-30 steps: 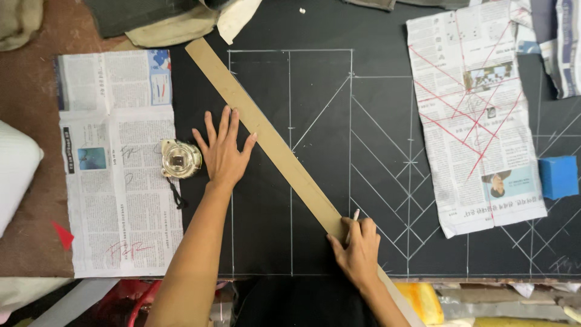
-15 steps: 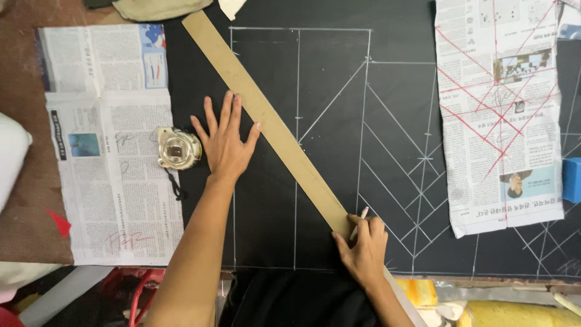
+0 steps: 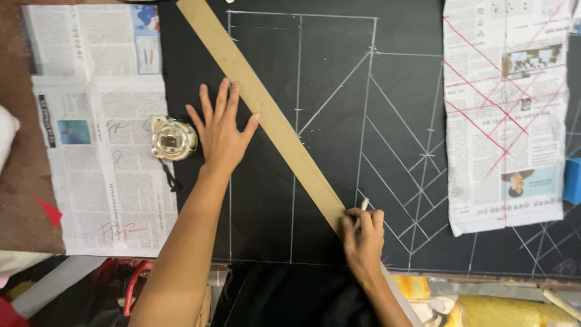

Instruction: The person measures a sheet of dark fabric laid on a work table with a tape measure, then places a long straightedge strip across the fabric and draws chalk lines along it, repositioning the strip to mark several lines across the material.

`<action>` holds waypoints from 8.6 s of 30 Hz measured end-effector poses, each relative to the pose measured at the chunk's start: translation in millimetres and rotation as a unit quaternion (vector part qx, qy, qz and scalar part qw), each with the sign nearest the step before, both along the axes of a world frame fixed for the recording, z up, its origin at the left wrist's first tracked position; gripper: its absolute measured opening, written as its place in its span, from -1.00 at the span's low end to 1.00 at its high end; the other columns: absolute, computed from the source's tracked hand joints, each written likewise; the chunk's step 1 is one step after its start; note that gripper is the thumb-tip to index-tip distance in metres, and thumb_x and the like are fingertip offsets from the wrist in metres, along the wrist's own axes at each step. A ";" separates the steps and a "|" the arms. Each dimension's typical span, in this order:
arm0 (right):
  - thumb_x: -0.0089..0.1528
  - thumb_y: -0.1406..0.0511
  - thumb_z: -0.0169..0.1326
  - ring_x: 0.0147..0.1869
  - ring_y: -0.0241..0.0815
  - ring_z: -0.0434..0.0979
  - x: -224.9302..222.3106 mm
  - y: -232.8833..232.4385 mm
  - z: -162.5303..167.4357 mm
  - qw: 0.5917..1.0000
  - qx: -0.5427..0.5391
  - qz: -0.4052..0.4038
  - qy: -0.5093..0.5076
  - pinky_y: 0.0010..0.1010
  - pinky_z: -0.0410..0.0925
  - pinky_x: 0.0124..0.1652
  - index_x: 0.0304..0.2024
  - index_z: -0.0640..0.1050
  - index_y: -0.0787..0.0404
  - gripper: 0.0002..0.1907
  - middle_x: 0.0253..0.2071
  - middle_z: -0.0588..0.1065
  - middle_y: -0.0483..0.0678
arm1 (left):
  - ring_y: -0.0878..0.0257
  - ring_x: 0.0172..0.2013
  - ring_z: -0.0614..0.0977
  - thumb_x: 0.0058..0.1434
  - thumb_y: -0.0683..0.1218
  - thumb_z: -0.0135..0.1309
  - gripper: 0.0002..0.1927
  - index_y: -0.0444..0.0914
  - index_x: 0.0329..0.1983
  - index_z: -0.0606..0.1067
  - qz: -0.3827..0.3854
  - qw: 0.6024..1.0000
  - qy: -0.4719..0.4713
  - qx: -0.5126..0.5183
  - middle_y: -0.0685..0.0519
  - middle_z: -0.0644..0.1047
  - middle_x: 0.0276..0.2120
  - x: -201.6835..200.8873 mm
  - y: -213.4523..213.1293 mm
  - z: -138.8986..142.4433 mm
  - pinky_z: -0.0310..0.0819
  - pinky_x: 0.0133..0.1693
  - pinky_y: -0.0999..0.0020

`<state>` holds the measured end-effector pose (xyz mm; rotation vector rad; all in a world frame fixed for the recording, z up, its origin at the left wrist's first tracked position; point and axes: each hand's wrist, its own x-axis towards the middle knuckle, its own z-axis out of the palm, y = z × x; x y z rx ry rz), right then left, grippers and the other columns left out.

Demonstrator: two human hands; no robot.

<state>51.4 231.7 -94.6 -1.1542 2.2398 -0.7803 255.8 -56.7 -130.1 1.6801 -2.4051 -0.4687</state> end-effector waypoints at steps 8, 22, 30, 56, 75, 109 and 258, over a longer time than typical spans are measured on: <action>0.32 0.44 0.02 -0.33 -0.16 0.45 25.7 -70.3 16.1 0.981 -0.074 0.073 -0.163 -0.39 0.35 -0.27 0.14 0.47 0.25 -0.67 -0.15 0.49 0.03 | -0.23 0.49 -0.10 0.18 0.18 0.28 -0.25 -0.24 0.33 0.33 -0.011 0.997 -0.008 0.080 0.00 0.04 0.51 -2.9 -24.8 24.5 -0.32 0.27 -0.61; 0.29 0.45 0.12 -0.38 0.00 0.54 51.5 -99.8 -0.4 0.989 -0.068 0.125 -0.036 -0.25 0.37 -0.37 -0.06 0.59 0.27 -0.83 -0.32 0.50 0.07 | 0.02 0.43 0.09 -0.10 0.12 0.47 0.00 -0.32 0.36 0.29 -0.074 0.996 0.014 0.041 -0.07 0.18 0.40 -1.9 -55.7 23.1 -0.15 0.31 -0.38; 0.25 0.47 0.10 -0.36 0.09 0.52 67.0 -98.2 -7.4 0.987 -0.060 0.142 0.052 -0.15 0.37 -0.35 0.03 0.57 0.26 -0.71 -0.34 0.45 0.09 | 0.01 0.24 0.39 0.11 0.00 0.41 -0.54 -0.26 0.02 0.57 -0.113 0.992 0.029 -0.054 -0.01 0.48 0.14 13.0 -83.7 8.9 0.20 0.28 -0.12; 0.15 0.53 0.10 -0.29 0.24 0.54 117.4 -252.1 -4.2 0.982 -0.041 0.166 0.085 -0.05 0.40 -0.34 -0.09 0.54 0.28 -0.73 -0.22 0.51 0.12 | -0.17 -0.16 0.66 -0.19 -0.07 0.51 -0.58 -0.29 -0.27 0.63 -0.183 0.976 -0.009 0.115 -0.19 0.62 -0.28 5.9 -196.4 -12.9 0.56 -0.13 0.04; 0.31 0.50 0.02 -0.25 -0.06 0.57 63.9 -99.9 21.1 0.998 -0.022 -0.027 -0.059 -0.29 0.42 -0.27 0.01 0.57 0.32 -0.77 -0.20 0.54 0.04 | -0.13 -0.21 0.61 -0.15 -0.02 0.53 -0.64 -0.25 -0.40 0.61 -0.207 0.971 -0.036 0.110 -0.13 0.54 -0.26 6.3 -193.2 -12.6 0.51 -0.21 0.00; 0.26 0.31 0.12 -0.30 -0.15 0.43 57.0 71.7 29.3 0.981 -0.067 -0.140 -0.119 -0.38 0.31 -0.24 -0.19 0.58 0.36 -0.80 -0.41 0.38 0.00 | -0.46 0.41 0.03 0.23 0.25 0.22 -0.26 -0.18 0.38 0.40 -0.037 0.996 -0.004 -0.080 -0.28 0.11 0.39 117.0 25.1 37.3 -0.30 0.18 -0.72; -0.05 0.23 0.33 -0.28 -0.09 0.47 329.7 -93.0 -22.2 0.899 0.089 -0.426 0.040 -0.26 0.39 -0.30 0.24 0.47 0.21 -0.22 -0.23 0.34 -0.01 | -0.24 0.47 -0.30 -0.30 0.51 0.35 0.35 0.02 0.53 0.06 -0.593 0.798 -0.077 0.075 0.12 -0.09 0.53 -122.5 -99.8 1.5 -0.59 0.22 -0.68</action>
